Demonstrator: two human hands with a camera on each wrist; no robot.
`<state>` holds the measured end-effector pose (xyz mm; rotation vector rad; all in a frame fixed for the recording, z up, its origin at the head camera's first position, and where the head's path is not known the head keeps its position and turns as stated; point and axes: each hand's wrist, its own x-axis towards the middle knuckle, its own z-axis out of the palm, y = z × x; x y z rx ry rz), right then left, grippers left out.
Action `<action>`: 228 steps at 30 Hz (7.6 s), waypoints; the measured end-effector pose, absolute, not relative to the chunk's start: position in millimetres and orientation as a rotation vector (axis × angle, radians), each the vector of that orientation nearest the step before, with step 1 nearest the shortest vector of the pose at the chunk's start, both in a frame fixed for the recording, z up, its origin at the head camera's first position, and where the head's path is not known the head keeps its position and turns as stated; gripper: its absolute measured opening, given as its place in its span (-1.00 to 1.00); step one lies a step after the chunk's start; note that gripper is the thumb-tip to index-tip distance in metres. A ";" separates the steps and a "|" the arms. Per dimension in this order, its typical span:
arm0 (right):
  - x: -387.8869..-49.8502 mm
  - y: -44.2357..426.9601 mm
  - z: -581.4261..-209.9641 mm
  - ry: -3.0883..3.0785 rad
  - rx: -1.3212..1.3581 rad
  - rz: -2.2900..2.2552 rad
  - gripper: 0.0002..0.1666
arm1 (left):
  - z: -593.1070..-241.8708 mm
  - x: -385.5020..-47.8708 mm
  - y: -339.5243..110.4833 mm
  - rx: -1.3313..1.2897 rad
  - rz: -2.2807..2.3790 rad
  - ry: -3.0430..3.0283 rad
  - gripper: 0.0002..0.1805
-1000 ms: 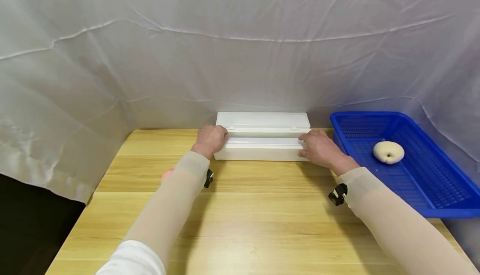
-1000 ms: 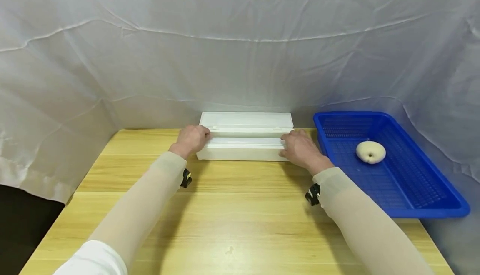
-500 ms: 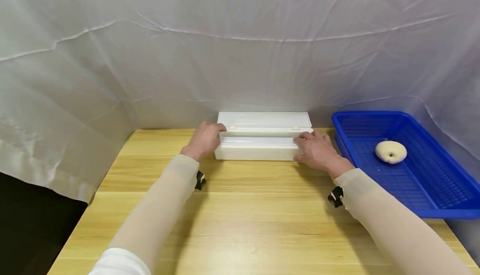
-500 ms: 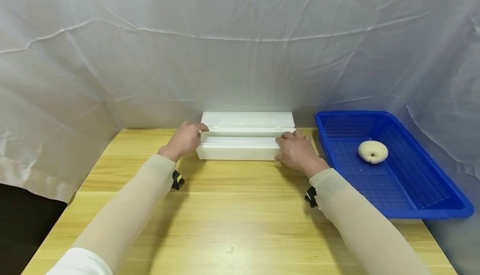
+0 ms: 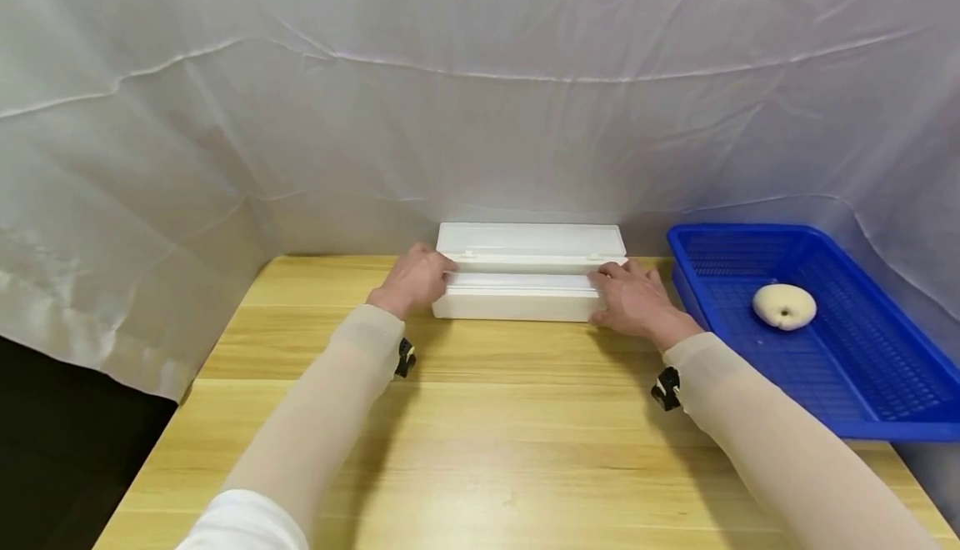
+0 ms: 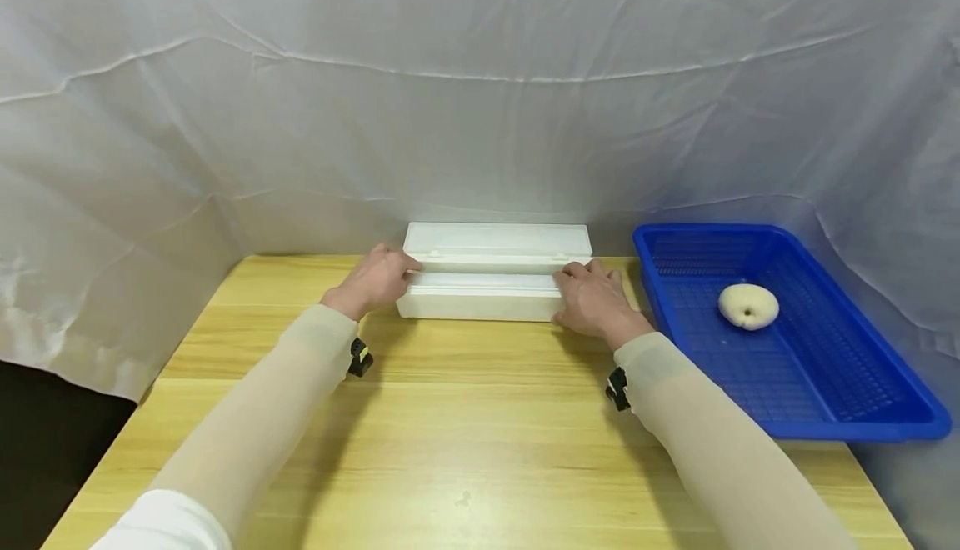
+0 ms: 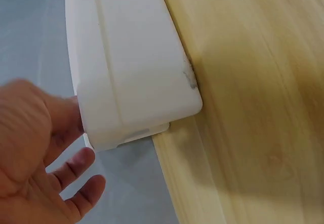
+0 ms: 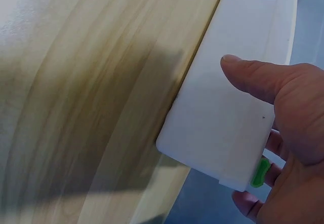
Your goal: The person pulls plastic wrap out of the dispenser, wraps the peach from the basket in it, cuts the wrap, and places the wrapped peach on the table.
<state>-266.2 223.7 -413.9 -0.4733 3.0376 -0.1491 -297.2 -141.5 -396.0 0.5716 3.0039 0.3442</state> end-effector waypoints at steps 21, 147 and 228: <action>-266.0 223.3 -416.9 3.015 -0.516 -0.202 -0.10 | -405.6 -312.5 -129.9 0.706 -0.107 3.105 -0.79; -311.2 200.3 -376.1 3.086 -0.771 -0.428 -0.83 | -377.2 -300.0 -114.9 0.092 0.984 3.104 -0.69; -302.6 251.9 -369.9 2.838 -0.202 -1.143 -0.60 | -374.7 -283.4 -146.3 0.218 0.811 2.962 -0.72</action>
